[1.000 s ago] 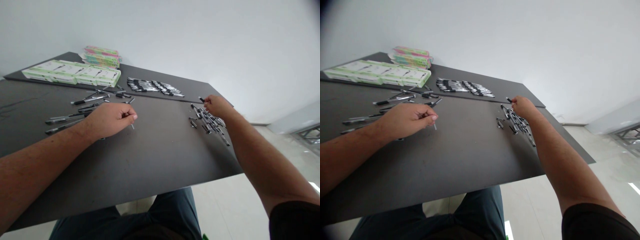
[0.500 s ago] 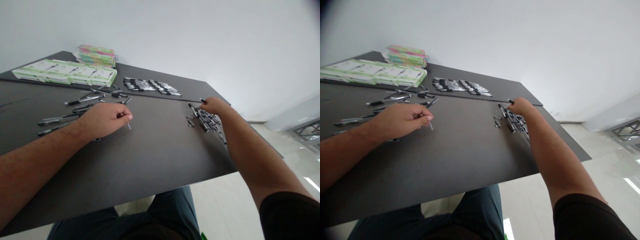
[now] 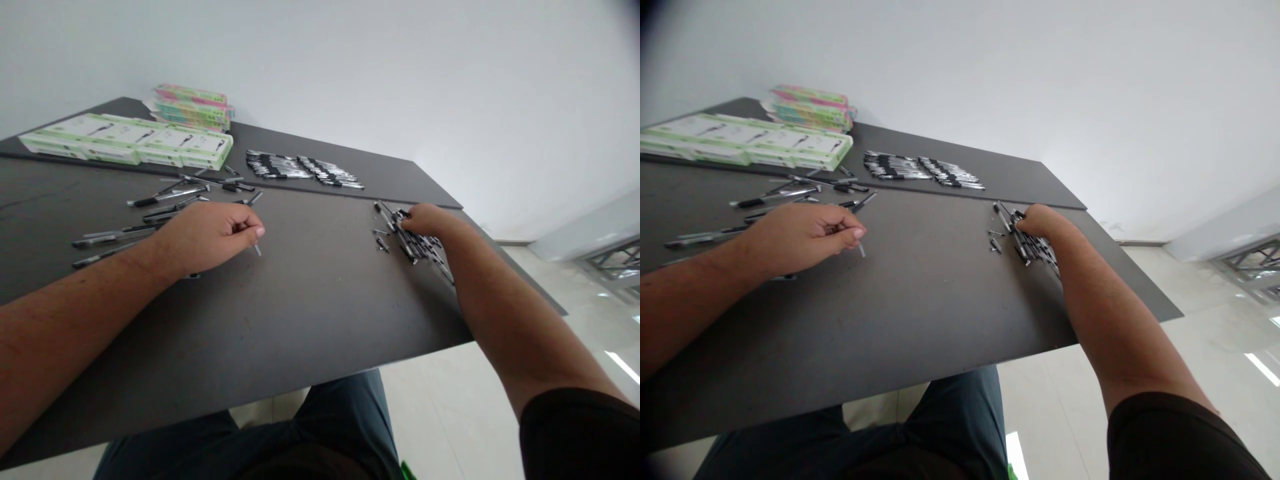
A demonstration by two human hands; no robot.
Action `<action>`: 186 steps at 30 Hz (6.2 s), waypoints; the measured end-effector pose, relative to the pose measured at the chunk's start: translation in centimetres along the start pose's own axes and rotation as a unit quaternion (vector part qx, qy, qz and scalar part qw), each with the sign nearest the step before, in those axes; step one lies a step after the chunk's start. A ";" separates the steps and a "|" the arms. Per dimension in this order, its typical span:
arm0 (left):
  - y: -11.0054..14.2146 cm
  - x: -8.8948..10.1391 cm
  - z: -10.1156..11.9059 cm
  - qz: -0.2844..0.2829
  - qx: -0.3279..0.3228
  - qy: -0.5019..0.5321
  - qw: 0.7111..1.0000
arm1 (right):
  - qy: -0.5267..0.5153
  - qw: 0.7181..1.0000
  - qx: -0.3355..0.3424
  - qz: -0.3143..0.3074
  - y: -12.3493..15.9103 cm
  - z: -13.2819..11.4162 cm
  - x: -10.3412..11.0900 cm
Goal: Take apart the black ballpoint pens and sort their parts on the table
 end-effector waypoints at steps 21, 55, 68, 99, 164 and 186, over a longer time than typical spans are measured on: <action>0.2 0.3 0.7 0.015 -0.015 -0.006 1.000 | -0.008 0.971 0.236 0.045 9.6 -19.0 8.5; 1.7 -2.1 5.7 -0.022 -0.033 0.215 0.976 | -0.574 0.726 0.304 0.226 16.0 -21.3 11.9; 1.3 1.6 1.6 0.185 0.010 0.537 0.823 | -0.457 0.784 0.347 0.237 15.0 -21.2 10.8; 1.6 1.4 1.7 0.191 0.003 0.528 0.828 | -0.456 0.789 0.341 0.232 15.1 -21.3 10.6; 0.4 5.4 -3.3 0.191 0.043 0.252 0.948 | -0.510 0.770 0.323 0.207 14.6 -20.6 10.1; -3.3 5.4 -10.2 0.049 0.065 -0.186 0.979 | -0.506 0.771 0.333 0.198 14.9 -21.0 10.2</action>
Point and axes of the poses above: each hand's wrist, its own y-axis away from the middle knuckle, its own x-axis out of the back of the hand, z = x × y, the point moved 10 cm from there along -y, towards the middle knuckle, and after that the axes turned 7 degrees about y, right-handed, at the moved point
